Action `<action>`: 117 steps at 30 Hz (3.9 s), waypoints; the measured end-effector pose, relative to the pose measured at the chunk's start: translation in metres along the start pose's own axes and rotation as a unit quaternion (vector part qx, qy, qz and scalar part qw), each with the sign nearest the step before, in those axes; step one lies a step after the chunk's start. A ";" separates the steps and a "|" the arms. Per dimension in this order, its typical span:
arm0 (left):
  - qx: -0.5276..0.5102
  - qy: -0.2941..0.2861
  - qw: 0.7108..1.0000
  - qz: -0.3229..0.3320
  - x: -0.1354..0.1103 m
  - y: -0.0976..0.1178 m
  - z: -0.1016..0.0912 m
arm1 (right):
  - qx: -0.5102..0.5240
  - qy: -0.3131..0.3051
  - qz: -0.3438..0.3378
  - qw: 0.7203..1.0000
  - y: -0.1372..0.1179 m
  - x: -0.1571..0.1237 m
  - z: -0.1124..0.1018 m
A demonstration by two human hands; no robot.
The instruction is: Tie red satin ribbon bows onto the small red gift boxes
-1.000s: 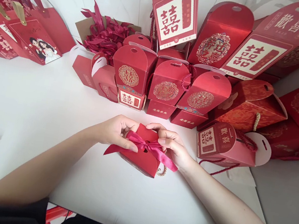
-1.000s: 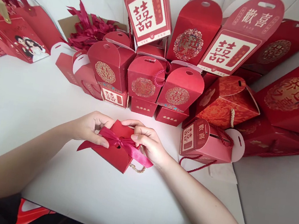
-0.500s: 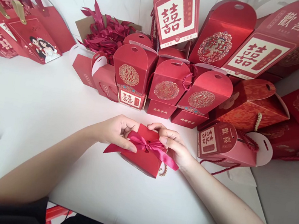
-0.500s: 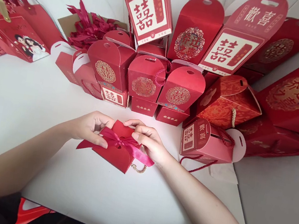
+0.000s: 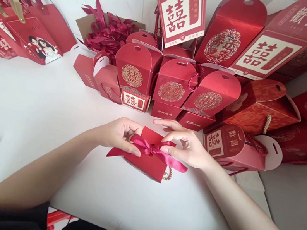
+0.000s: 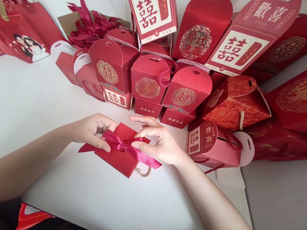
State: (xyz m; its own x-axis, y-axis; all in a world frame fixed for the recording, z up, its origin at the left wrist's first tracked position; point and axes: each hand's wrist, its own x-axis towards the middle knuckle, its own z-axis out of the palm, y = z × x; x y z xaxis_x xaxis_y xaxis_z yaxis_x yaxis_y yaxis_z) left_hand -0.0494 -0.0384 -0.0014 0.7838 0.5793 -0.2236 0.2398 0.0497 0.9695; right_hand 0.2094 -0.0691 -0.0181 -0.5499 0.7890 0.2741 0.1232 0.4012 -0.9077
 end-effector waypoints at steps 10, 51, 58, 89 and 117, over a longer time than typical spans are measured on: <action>0.010 -0.019 1.000 0.005 0.001 0.004 -0.002 | 0.058 -0.053 0.009 0.997 -0.005 0.001 0.005; 0.284 0.257 0.911 0.153 0.001 0.016 0.047 | 0.179 0.053 0.047 0.981 -0.005 0.005 0.024; 0.250 0.223 0.936 0.106 0.001 0.015 0.044 | 0.166 0.060 0.048 0.983 -0.008 0.007 0.020; 0.140 0.162 0.964 0.159 0.002 0.004 0.002 | 0.224 0.195 0.053 0.953 0.015 0.005 0.022; 0.159 0.253 0.938 0.177 0.002 0.003 -0.008 | -0.433 0.030 -0.303 0.848 0.018 -0.022 0.045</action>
State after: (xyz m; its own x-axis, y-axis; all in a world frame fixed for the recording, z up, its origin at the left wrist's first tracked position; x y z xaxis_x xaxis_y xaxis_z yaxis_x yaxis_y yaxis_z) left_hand -0.0519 -0.0302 0.0015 0.4936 0.8295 0.2614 0.2378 -0.4179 0.8768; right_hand 0.1867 -0.1003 -0.0547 -0.6890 0.3273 0.6466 0.4078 0.9127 -0.0274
